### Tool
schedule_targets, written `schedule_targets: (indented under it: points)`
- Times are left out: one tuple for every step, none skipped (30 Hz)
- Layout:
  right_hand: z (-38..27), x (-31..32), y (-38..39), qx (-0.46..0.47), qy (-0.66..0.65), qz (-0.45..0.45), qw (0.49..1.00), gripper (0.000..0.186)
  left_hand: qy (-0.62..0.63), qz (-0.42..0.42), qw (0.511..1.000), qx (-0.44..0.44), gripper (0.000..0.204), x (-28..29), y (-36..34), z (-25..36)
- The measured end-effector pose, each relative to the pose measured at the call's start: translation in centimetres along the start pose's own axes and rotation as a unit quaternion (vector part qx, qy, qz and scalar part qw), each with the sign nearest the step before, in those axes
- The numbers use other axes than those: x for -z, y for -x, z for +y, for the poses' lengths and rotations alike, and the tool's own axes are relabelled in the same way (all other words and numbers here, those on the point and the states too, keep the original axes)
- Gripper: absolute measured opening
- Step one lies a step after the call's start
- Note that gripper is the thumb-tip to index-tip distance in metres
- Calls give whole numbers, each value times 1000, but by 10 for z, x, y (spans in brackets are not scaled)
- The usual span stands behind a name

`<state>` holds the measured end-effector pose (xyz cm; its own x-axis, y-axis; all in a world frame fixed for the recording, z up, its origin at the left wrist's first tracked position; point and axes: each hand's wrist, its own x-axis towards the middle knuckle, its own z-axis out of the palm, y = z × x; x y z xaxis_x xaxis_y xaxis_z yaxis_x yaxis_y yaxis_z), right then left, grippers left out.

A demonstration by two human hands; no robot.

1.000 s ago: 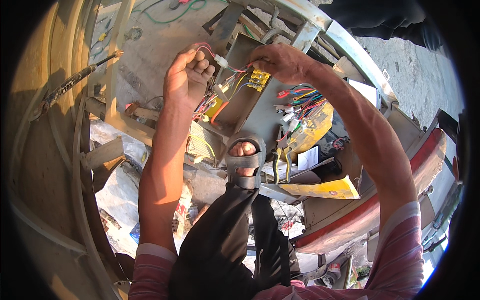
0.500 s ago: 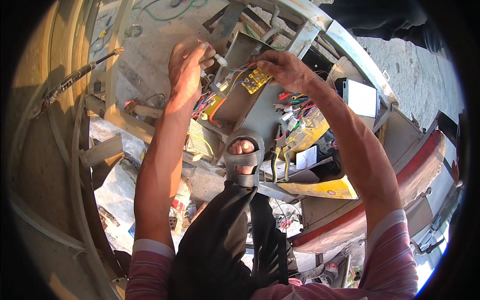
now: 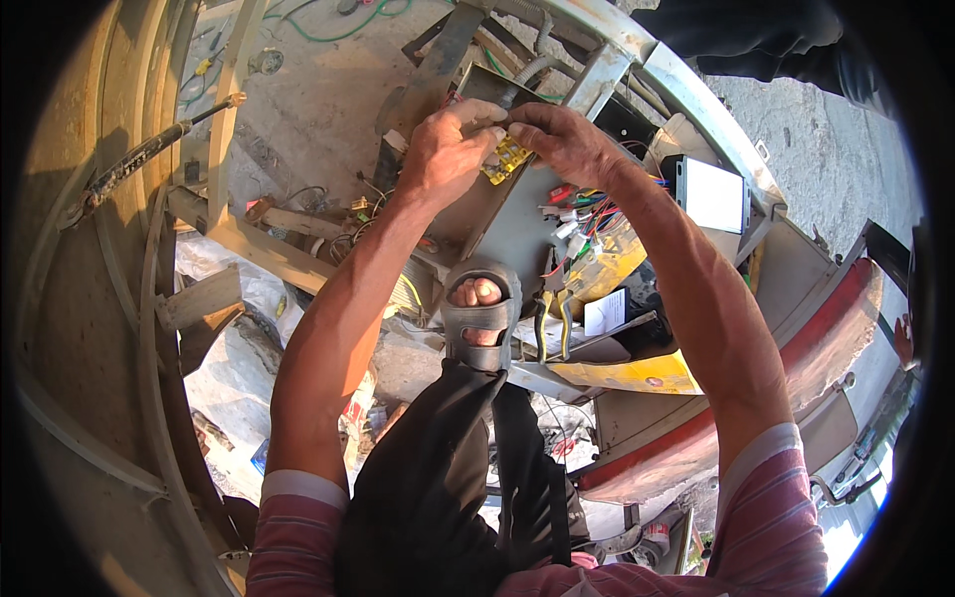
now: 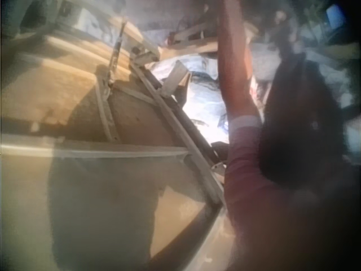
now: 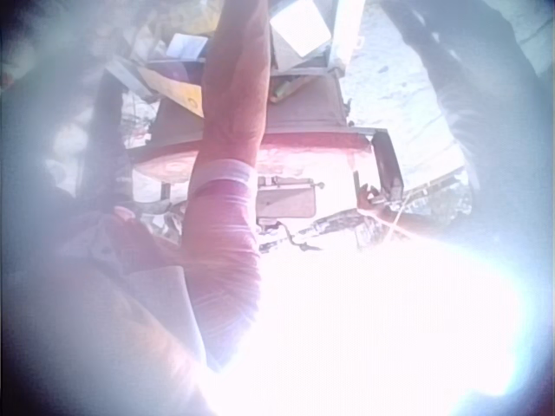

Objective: The person connects multiple colored wires to a yellow terminal block inside a metal enclosure. They strip wire ends, insert them into terminals, and tighten connections by hand while handling a power supply unit and other components.

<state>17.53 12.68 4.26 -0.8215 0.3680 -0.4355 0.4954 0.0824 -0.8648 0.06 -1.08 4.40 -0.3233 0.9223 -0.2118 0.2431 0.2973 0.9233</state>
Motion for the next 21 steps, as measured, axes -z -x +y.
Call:
schedule_targets:
  points:
    - [1, 1, 0, 1, -6, -12, 1000, 44, -13, -14, 1000, 14, 21, -1, -2, -1]
    - [2, 1, 1, 8, -27, -9, 1000, 45, 12, -19, 999, 33, 20, -1, -4, -2]
    - [2, 0, 1, 15, -42, -4, 999, 47, 38, -23, 998, 51, 19, -1, -6, -2]
    - [3, 0, 2, 17, -54, 1, 998, 49, 63, -26, 995, 69, 18, 0, -8, -2]
    - [3, 0, 3, 21, -67, 1, 998, 50, 65, -27, 995, 76, 17, 0, -9, -2]
    - [3, 0, 4, 19, -78, 0, 997, 52, 67, -27, 994, 82, 17, 1, -10, -2]
    - [3, 0, 4, 26, -89, 0, 996, 54, 73, -27, 993, 90, 16, 2, -12, -2]
    - [3, 0, 4, 15, -110, 0, 994, 54, 75, -35, 992, 96, 15, 3, -13, -3]
    - [4, -1, 4, 12, -132, 1, 991, 54, 81, -43, 990, 103, 14, 5, -15, -3]
    - [4, -1, 4, 1, -149, 5, 989, 54, 88, -52, 989, 110, 14, 7, -16, -3]
    - [3, -1, 4, 5, -158, 2, 987, 54, 88, -55, 989, 105, 13, 9, -18, -4]
    - [3, 0, 3, 1, -161, 2, 987, 54, 89, -59, 989, 100, 13, 11, -20, -4]
    - [3, 0, 3, -8, -159, 6, 987, 54, 88, -61, 989, 104, 12, 11, -22, -5]
    - [2, 0, 4, -3, -140, 7, 990, 54, 77, -58, 991, 96, 13, 11, -23, -5]
    - [2, -1, 5, -3, -116, 12, 993, 54, 63, -53, 992, 96, 13, 10, -23, -5]
    - [1, -2, 6, 4, -93, 17, 996, 54, 53, -49, 993, 92, 13, 10, -23, -6]
    - [1, -4, 5, 5, -77, 36, 996, 53, 31, -38, 996, 77, 14, 8, -24, -5]
    - [0, -8, 5, 15, -62, 55, 996, 52, 14, -28, 998, 56, 14, 6, -25, -5]
    - [0, -10, 4, 10, -42, 72, 996, 52, -4, -22, 998, 60, 14, 5, -25, -4]
    - [0, -11, 3, 21, -14, 82, 996, 46, -13, -24, 999, 38, 14, 5, -25, -4]
    - [0, -10, 3, 17, 19, 91, 996, 40, -23, -30, 998, 41, 15, 5, -25, -2]
